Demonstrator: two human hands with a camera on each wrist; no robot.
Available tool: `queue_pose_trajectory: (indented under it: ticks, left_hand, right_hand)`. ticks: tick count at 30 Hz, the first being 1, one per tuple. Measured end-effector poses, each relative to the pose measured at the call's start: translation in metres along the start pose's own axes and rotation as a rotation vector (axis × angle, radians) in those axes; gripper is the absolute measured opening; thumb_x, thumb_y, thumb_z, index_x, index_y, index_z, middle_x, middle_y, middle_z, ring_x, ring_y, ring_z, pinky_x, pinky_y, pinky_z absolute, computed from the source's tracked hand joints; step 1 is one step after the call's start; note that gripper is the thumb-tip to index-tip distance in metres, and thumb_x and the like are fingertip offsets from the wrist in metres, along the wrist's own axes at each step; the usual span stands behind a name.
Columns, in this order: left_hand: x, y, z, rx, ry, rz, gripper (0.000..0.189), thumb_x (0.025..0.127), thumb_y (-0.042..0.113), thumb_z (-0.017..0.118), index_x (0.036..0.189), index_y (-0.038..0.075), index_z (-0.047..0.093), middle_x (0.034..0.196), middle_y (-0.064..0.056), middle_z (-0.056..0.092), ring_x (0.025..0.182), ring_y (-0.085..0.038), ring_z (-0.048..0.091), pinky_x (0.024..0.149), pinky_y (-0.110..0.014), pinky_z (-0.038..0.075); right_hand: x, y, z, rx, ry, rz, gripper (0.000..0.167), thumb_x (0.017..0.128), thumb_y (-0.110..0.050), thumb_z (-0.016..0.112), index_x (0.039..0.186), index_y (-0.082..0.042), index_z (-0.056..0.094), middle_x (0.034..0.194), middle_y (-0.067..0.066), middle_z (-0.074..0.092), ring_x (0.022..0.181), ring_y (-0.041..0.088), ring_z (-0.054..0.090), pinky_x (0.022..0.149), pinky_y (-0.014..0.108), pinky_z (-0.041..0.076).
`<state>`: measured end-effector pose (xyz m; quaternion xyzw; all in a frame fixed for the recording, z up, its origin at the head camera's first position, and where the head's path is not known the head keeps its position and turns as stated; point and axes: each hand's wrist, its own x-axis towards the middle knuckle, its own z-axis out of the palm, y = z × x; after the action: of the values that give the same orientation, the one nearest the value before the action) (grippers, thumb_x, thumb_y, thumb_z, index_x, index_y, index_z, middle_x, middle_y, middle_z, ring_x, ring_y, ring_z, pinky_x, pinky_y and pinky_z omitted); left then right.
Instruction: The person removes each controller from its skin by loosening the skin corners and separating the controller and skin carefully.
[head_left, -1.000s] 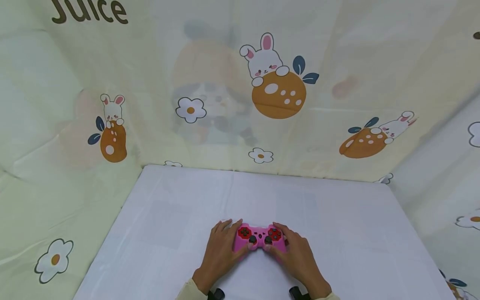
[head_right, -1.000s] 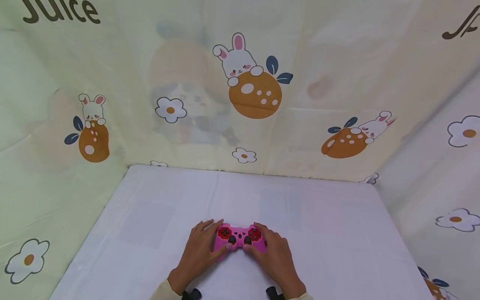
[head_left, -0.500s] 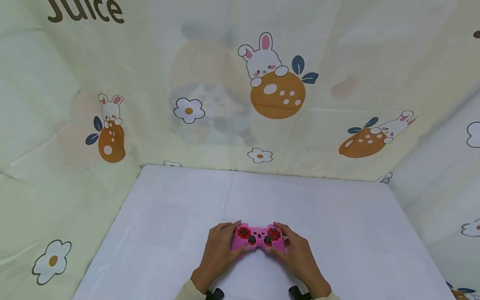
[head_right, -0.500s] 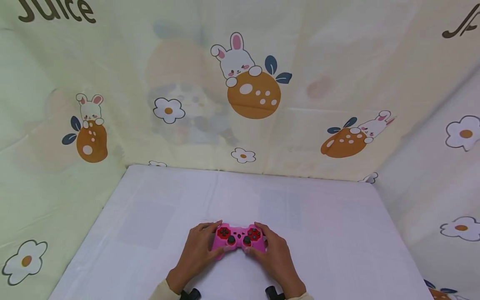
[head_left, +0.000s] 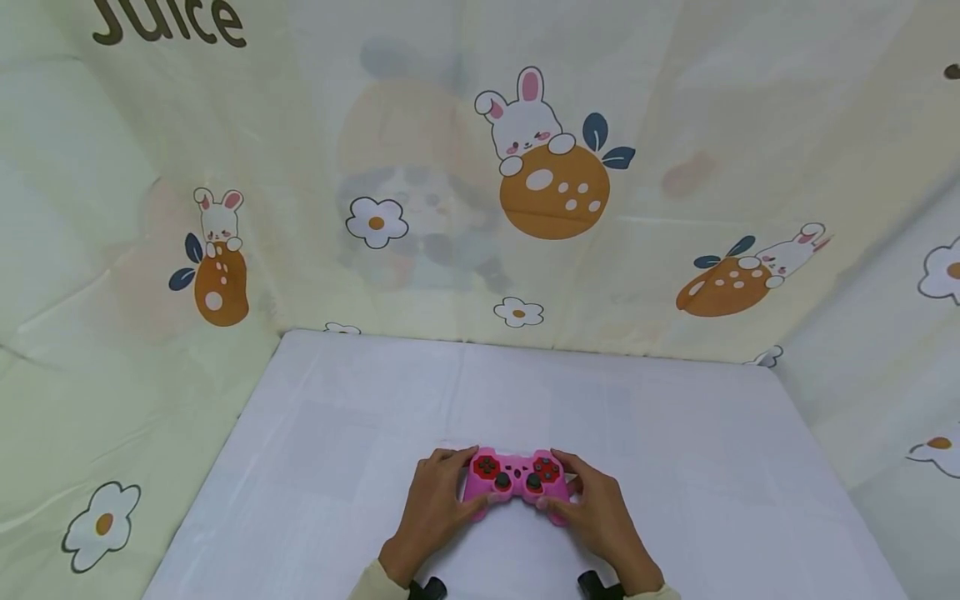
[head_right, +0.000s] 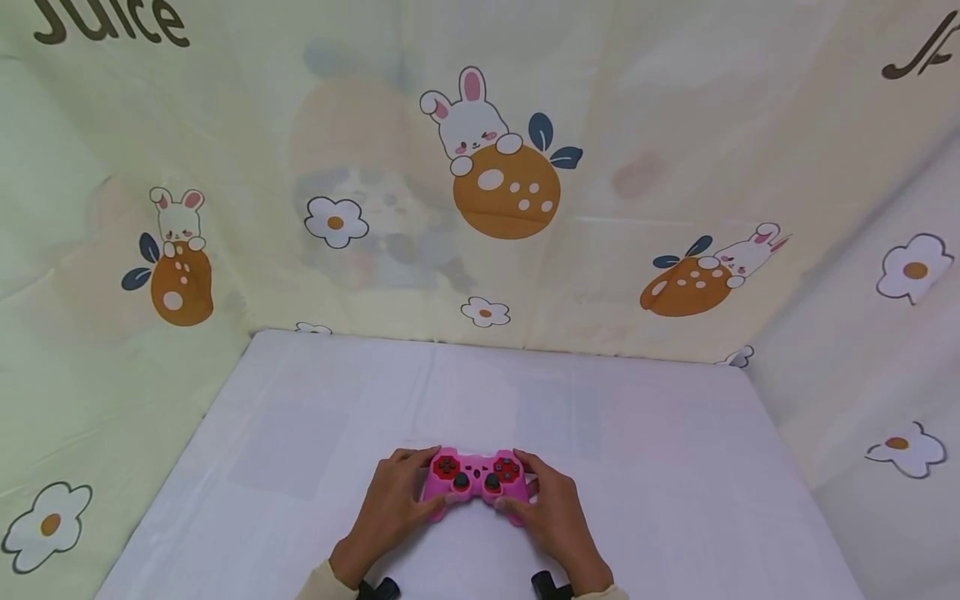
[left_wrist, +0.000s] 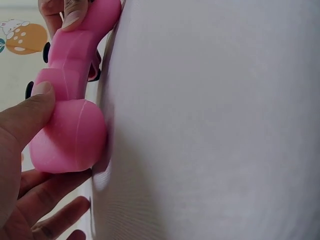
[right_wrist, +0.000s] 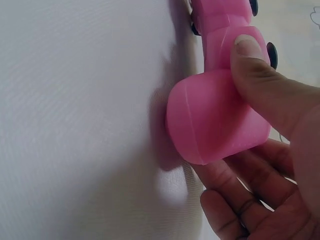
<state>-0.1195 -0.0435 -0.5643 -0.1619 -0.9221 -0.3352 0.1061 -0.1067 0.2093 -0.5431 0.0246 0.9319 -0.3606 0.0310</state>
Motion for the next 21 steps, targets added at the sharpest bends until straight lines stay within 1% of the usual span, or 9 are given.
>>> queue_pose_trajectory:
  ticks: [4,9,12,16,21]
  left_hand:
    - [-0.0001,0.0005,-0.0002,-0.026,-0.023,-0.042,0.066,0.079,0.037,0.093,0.136,0.013,0.072,0.119,0.0,0.08,0.115,-0.019,0.065,0.095,-0.043,0.051]
    - [-0.0007,0.0005,0.0001,-0.042,-0.026,-0.062,0.066,0.078,0.037,0.094,0.136,0.013,0.072,0.118,0.0,0.08,0.112,-0.018,0.064,0.091,-0.039,0.05]
    - [-0.0005,0.0006,-0.0008,-0.054,-0.006,-0.059,0.067,0.077,0.037,0.095,0.135,0.014,0.073,0.116,-0.001,0.08,0.108,-0.018,0.065,0.087,-0.037,0.05]
    - [0.0009,0.0005,-0.002,-0.067,0.026,-0.053,0.068,0.075,0.038,0.096,0.135,0.014,0.073,0.115,-0.001,0.08,0.104,-0.018,0.065,0.084,-0.035,0.05]
    - [0.0013,0.0006,-0.0038,-0.074,0.06,-0.036,0.069,0.074,0.034,0.096,0.135,0.013,0.072,0.115,0.0,0.08,0.104,-0.016,0.064,0.085,-0.035,0.051]
  right_hand:
    - [-0.0001,0.0002,-0.0001,0.021,-0.006,0.015,0.078,0.075,-0.026,0.097,0.145,-0.02,0.065,0.12,-0.001,0.074,0.087,0.01,0.058,0.073,0.023,0.045]
    - [-0.0004,-0.0005,-0.0007,0.037,-0.004,0.026,0.077,0.075,-0.026,0.097,0.144,-0.019,0.065,0.118,-0.001,0.074,0.086,0.01,0.059,0.073,0.023,0.045]
    - [-0.0004,-0.001,-0.0017,0.049,0.01,0.022,0.078,0.074,-0.025,0.098,0.144,-0.02,0.066,0.12,-0.001,0.075,0.086,0.009,0.06,0.072,0.023,0.045]
    - [0.0003,-0.0012,-0.0029,0.058,0.054,-0.025,0.078,0.071,-0.024,0.099,0.142,-0.02,0.068,0.124,0.002,0.078,0.086,0.009,0.061,0.072,0.023,0.046]
    - [0.0002,-0.0012,-0.0037,0.064,0.099,-0.065,0.076,0.069,-0.02,0.1,0.14,-0.021,0.07,0.125,0.002,0.079,0.087,0.009,0.063,0.076,0.023,0.048]
